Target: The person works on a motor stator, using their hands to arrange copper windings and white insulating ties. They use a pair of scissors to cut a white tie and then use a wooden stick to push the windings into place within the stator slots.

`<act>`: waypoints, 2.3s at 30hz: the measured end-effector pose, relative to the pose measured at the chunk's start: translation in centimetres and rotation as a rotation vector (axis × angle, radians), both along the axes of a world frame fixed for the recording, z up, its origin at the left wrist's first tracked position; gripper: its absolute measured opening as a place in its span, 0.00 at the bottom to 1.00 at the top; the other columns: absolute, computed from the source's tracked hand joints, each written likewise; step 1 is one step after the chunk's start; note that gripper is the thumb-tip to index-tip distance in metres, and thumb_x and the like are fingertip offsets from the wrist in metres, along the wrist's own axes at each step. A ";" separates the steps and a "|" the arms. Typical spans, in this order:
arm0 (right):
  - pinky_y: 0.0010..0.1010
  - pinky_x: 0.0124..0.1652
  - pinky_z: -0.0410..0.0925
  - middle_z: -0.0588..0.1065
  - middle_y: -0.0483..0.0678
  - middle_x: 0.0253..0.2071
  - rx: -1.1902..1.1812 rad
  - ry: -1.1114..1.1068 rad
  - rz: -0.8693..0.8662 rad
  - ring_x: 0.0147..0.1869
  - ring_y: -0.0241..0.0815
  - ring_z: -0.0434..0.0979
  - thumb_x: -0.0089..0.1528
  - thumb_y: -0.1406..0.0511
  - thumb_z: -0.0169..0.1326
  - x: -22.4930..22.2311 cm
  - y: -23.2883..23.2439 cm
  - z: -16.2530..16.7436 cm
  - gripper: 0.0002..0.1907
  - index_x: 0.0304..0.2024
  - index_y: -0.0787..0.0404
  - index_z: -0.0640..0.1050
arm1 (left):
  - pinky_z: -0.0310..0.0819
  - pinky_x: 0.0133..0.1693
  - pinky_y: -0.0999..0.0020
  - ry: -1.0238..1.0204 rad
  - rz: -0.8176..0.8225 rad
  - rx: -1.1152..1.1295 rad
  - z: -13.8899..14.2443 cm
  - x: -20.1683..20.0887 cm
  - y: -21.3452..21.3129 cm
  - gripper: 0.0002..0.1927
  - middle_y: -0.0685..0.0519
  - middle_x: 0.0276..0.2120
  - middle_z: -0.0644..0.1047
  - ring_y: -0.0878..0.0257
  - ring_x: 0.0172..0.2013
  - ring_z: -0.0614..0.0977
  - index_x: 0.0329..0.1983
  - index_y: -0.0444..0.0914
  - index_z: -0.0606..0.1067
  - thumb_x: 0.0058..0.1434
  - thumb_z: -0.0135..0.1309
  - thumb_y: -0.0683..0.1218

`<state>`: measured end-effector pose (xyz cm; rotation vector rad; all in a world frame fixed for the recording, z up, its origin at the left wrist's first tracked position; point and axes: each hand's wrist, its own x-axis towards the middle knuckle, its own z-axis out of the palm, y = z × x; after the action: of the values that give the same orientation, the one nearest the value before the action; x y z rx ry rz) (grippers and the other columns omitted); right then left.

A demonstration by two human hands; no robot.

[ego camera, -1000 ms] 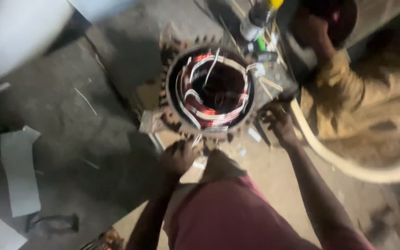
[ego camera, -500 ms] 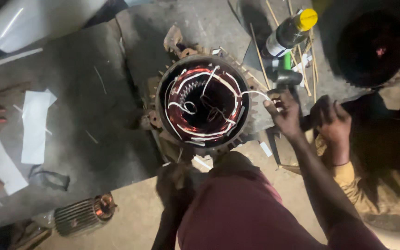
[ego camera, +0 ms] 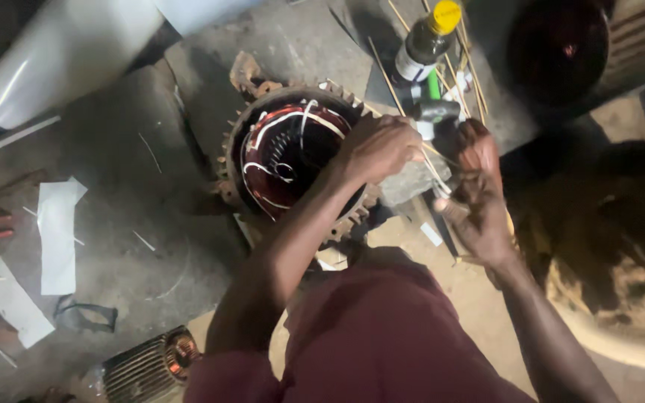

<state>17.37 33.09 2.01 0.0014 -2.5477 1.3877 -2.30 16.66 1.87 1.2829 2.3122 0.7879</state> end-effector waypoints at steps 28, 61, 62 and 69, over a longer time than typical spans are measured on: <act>0.41 0.50 0.69 0.76 0.47 0.38 -1.183 0.007 -0.413 0.44 0.44 0.71 0.76 0.56 0.47 18.2 -2.8 -2.0 0.14 0.44 0.60 0.71 | 0.80 0.31 0.55 0.346 0.215 -0.162 -5.0 0.6 3.2 0.10 0.50 0.31 0.83 0.53 0.35 0.86 0.32 0.45 0.83 0.60 0.50 0.45; 0.36 0.35 0.71 0.82 0.50 0.30 0.392 -0.674 0.261 0.30 0.47 0.82 0.61 0.54 0.61 7.0 -14.5 0.0 0.14 0.34 0.58 0.85 | 0.77 0.43 0.55 0.160 0.432 0.207 -11.4 21.5 -20.7 0.07 0.49 0.44 0.79 0.52 0.43 0.82 0.39 0.44 0.80 0.67 0.59 0.51; 0.39 0.37 0.71 0.82 0.50 0.32 0.485 -0.465 0.275 0.32 0.49 0.82 0.60 0.55 0.61 6.6 -14.6 1.4 0.14 0.35 0.58 0.84 | 0.76 0.39 0.57 0.304 0.459 0.242 -10.6 21.1 -21.2 0.08 0.48 0.46 0.79 0.53 0.41 0.81 0.41 0.44 0.81 0.65 0.60 0.51; 0.42 0.35 0.74 0.81 0.56 0.43 0.497 -0.166 0.495 0.36 0.54 0.82 0.59 0.63 0.59 4.2 -16.4 -0.1 0.17 0.51 0.57 0.82 | 0.76 0.37 0.64 0.591 0.484 0.324 -5.7 20.8 -22.9 0.10 0.53 0.43 0.76 0.58 0.43 0.80 0.37 0.42 0.77 0.65 0.61 0.52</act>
<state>21.61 16.67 1.92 0.6663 -3.1030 0.8621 18.51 -6.27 -3.83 1.2112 3.1495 1.0842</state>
